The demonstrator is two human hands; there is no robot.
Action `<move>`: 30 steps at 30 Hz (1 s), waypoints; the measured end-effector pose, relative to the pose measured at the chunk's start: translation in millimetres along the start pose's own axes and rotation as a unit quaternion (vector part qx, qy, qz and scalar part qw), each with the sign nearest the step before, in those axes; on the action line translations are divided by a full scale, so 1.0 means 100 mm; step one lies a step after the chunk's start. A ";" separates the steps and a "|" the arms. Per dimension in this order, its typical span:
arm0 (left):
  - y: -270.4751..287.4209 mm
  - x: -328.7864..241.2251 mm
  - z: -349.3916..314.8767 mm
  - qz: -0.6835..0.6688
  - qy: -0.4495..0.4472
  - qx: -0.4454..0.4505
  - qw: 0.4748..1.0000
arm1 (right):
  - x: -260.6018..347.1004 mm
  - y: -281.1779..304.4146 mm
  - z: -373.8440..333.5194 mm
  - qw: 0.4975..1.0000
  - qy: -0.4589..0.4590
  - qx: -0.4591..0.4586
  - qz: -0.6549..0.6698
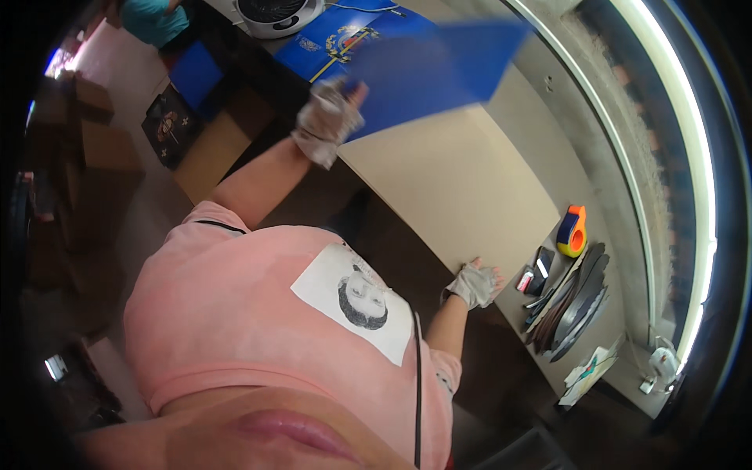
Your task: Organizing and stacking blue folder covers at an industrial workstation.
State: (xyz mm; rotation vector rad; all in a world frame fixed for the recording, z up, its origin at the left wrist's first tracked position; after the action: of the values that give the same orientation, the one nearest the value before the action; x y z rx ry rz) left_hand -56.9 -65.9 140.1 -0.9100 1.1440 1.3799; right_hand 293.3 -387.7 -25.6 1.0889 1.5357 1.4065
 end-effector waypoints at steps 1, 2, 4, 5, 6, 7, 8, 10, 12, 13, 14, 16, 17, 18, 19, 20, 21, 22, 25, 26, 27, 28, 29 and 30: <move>0.10 -0.16 0.12 -0.073 0.130 -0.046 0.988 | -0.01 -0.01 0.01 1.000 0.010 -0.007 -0.014; 0.27 -0.20 0.31 -0.030 0.040 -0.058 0.997 | -0.04 -0.02 0.06 0.999 0.023 -0.013 -0.031; 0.53 -0.30 0.52 0.125 -0.291 -0.016 0.948 | -0.02 0.04 0.12 0.999 0.029 0.034 -0.017; 0.61 -0.30 0.56 0.187 -0.392 0.009 0.901 | -0.09 -0.12 0.25 0.996 0.063 0.063 -0.029; 0.63 -0.19 0.66 0.245 -0.428 0.040 0.869 | -0.12 -0.18 0.26 0.997 0.057 -0.044 -0.003; 0.66 -0.15 0.73 0.335 -0.444 0.056 0.829 | -0.14 -0.30 0.32 0.997 0.056 -0.058 -0.018; 0.65 0.05 0.81 0.386 -0.434 0.079 0.810 | -0.19 -0.38 0.37 0.995 0.053 -0.074 -0.036; 0.66 0.61 0.95 0.477 -0.385 0.142 0.777 | -0.27 -0.50 0.42 0.998 0.021 -0.052 -0.041; 0.73 1.11 1.06 0.522 -0.334 0.210 0.756 | -0.20 -0.49 0.34 1.000 0.000 -0.026 -0.015; 0.80 1.30 1.10 0.570 -0.274 0.259 0.730 | -0.11 -0.43 0.30 1.000 0.004 -0.022 -0.014; 0.89 1.50 1.15 0.625 -0.197 0.316 0.686 | 0.01 -0.38 0.26 1.000 0.015 -0.020 -0.001; 0.77 1.50 1.10 0.646 -0.163 0.339 0.664 | 0.08 -0.26 0.25 1.000 0.019 -0.019 0.001; 0.70 1.48 1.05 0.669 -0.130 0.356 0.640 | 0.17 -0.22 0.25 0.999 0.046 -0.012 -0.018; 0.67 1.41 1.01 0.693 -0.104 0.359 0.616 | 0.28 -0.19 0.26 0.996 0.077 -0.007 -0.034; 0.60 1.37 0.93 0.695 -0.100 0.357 0.615 | 0.35 -0.20 0.31 0.996 0.082 -0.004 -0.034; 0.52 1.30 0.85 0.703 -0.138 0.331 0.614 | 0.44 -0.22 0.37 0.994 0.100 -0.018 -0.040; 0.42 1.25 0.79 0.708 -0.180 0.304 0.611 | 0.53 -0.23 0.42 0.992 0.115 -0.033 -0.044; 0.36 1.25 0.65 0.649 -0.233 0.276 0.669 | 0.64 -0.23 0.43 0.992 0.120 -0.029 -0.039; -0.23 1.08 0.22 0.447 -0.203 0.325 0.808 | 0.82 -0.25 0.49 0.994 0.111 0.000 -0.008; -0.30 1.27 0.09 0.461 -0.239 0.312 0.796 | 0.87 -0.25 0.49 0.993 0.117 -0.002 -0.015; -0.37 1.52 0.02 0.500 -0.210 0.333 0.771 | 0.91 -0.25 0.47 0.992 0.122 -0.004 -0.025; -0.54 1.55 -0.03 0.533 -0.129 0.341 0.763 | 0.88 -0.28 0.45 0.993 0.118 -0.001 -0.025; -0.66 1.54 -0.07 0.564 -0.049 0.345 0.749 | 0.87 -0.29 0.45 0.993 0.116 -0.005 -0.026; -0.74 1.47 -0.07 0.563 -0.050 0.345 0.749 | 0.85 -0.29 0.48 0.993 0.116 -0.011 -0.028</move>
State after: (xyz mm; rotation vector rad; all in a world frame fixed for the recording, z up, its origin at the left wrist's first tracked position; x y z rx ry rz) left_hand -4.2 -38.4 -13.1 0.5464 2.0576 1.6204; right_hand 306.4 -292.0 -58.5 0.8857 1.6953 1.5500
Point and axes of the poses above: each hand's wrist, its own z-axis towards the middle knuckle, its own y-axis out of the back of the hand, x = y × z, the point moved 3 cm from there along z, towards the middle knuckle, and after that the axes turned 1 degree about -y, right-handed, at the moved point
